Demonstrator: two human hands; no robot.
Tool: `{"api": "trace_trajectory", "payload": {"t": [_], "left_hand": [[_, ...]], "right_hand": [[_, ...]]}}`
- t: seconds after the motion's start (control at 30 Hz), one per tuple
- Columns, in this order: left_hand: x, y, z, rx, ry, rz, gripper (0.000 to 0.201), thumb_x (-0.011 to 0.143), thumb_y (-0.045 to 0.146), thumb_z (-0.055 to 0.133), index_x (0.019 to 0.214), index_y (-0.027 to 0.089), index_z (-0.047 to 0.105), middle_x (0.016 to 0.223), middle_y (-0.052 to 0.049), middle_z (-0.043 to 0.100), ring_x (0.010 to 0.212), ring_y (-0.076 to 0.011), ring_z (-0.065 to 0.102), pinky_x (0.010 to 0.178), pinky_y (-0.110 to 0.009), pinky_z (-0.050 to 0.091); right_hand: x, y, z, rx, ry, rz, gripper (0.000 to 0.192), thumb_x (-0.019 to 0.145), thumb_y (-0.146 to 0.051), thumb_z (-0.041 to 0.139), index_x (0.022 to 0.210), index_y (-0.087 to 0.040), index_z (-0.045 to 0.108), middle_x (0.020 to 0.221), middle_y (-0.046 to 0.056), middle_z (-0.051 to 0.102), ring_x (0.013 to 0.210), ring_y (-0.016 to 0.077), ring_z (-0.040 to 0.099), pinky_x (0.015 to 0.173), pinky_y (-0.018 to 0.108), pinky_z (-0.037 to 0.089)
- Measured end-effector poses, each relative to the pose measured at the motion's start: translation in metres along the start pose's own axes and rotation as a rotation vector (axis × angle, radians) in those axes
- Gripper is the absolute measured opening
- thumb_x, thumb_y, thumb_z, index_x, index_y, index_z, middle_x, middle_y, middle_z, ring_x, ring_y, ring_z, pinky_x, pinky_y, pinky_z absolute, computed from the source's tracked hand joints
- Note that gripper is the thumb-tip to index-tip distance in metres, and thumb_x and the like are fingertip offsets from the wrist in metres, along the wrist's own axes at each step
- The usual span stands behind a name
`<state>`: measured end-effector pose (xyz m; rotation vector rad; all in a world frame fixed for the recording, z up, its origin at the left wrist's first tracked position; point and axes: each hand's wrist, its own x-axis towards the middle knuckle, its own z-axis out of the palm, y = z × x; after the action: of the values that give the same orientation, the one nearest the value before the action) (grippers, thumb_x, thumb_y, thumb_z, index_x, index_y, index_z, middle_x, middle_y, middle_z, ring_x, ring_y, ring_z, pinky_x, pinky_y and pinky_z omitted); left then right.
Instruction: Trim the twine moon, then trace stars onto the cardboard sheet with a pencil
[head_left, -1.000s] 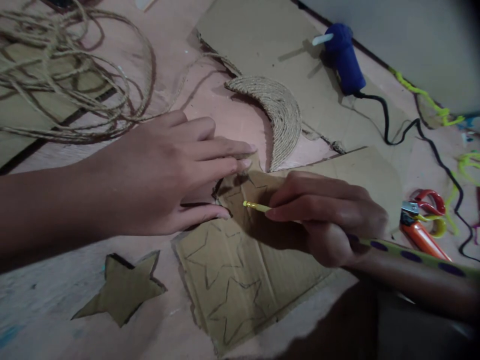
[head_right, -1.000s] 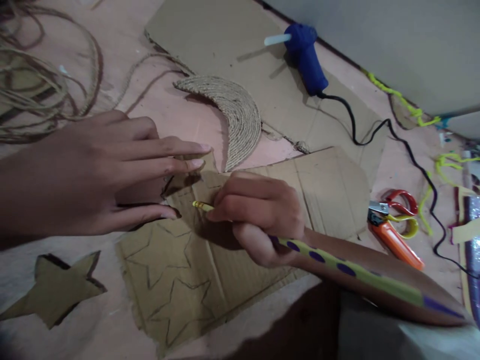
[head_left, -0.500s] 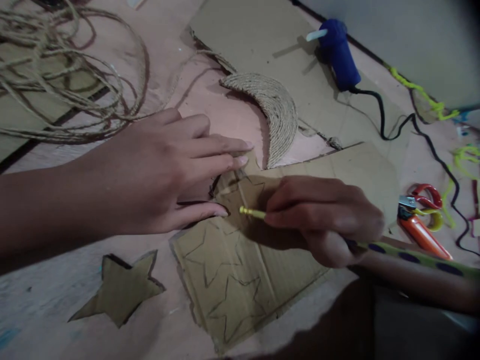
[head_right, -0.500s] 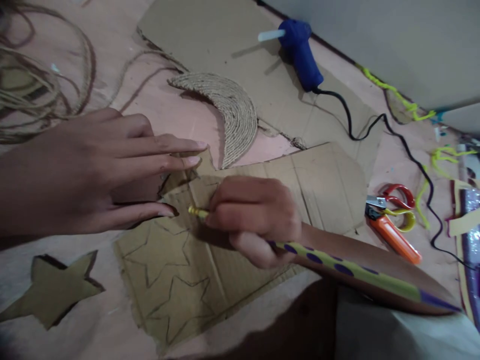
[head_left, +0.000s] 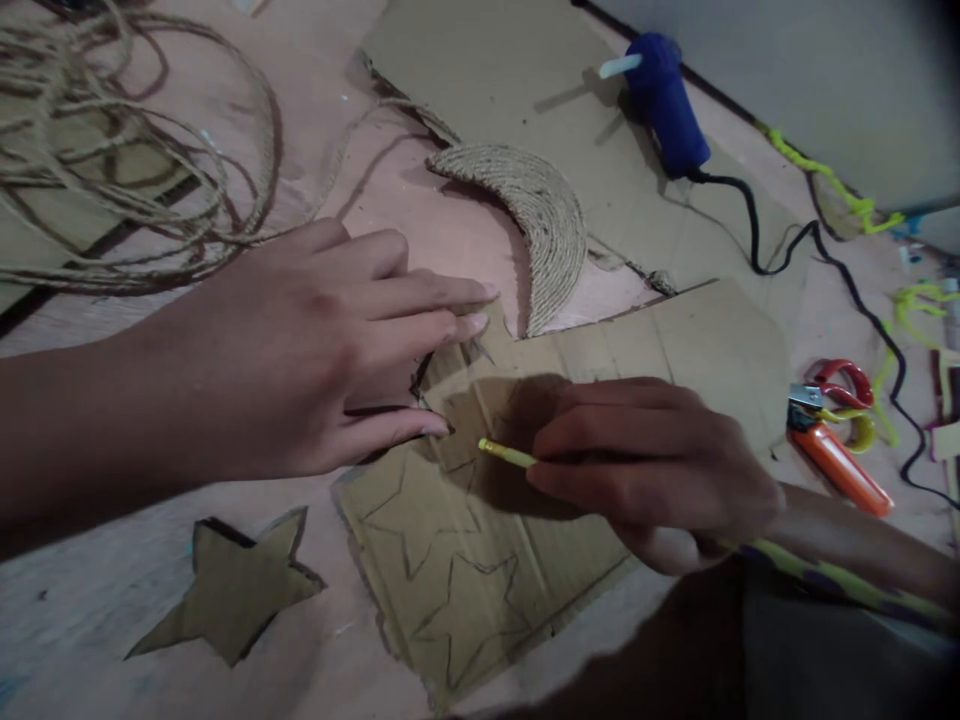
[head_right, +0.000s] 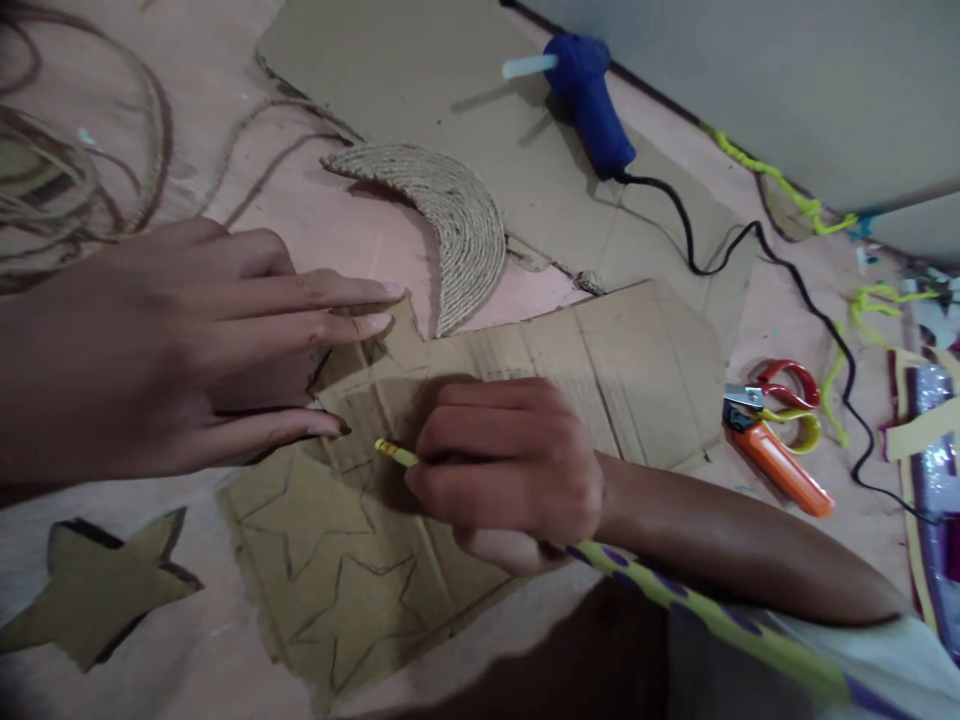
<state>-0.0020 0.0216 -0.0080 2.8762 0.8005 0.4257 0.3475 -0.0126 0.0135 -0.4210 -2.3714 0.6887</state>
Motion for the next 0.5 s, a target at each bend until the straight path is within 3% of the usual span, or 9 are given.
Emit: {"api": "trace_trajectory", "payload": {"t": [0.13, 0.33, 0.5], "left_hand": [[-0.001, 0.000, -0.002, -0.012, -0.025, -0.001, 0.061, 0.137, 0.058, 0.042, 0.186, 0.025, 0.061, 0.193, -0.006, 0.074, 0.138, -0.0417, 0.080, 0.115, -0.058, 0.057], [0.004, 0.000, 0.001, 0.007, 0.005, 0.003, 0.067, 0.135, 0.068, 0.032, 0.179, 0.034, 0.070, 0.188, -0.001, 0.079, 0.126, -0.0424, 0.082, 0.106, -0.065, 0.059], [0.005, 0.001, 0.000, 0.023, -0.015, 0.004, 0.068, 0.136, 0.066, 0.032, 0.180, 0.029, 0.069, 0.188, -0.002, 0.078, 0.127, -0.0419, 0.082, 0.106, -0.063, 0.059]], "right_hand": [[0.000, -0.001, 0.001, 0.029, 0.030, -0.003, 0.043, 0.138, -0.033, 0.055, 0.112, -0.016, 0.084, 0.101, 0.010, 0.084, 0.087, 0.0229, 0.082, 0.080, 0.038, 0.071], [-0.002, -0.006, -0.006, 0.019, -0.019, 0.085, 0.038, 0.136, -0.027, 0.055, 0.115, -0.016, 0.084, 0.103, 0.011, 0.085, 0.092, 0.0240, 0.086, 0.083, 0.039, 0.076], [-0.003, -0.009, -0.008, 0.020, -0.078, 0.051, 0.045, 0.139, -0.031, 0.048, 0.117, -0.016, 0.084, 0.107, 0.013, 0.086, 0.094, 0.0256, 0.086, 0.089, 0.043, 0.078]]}}
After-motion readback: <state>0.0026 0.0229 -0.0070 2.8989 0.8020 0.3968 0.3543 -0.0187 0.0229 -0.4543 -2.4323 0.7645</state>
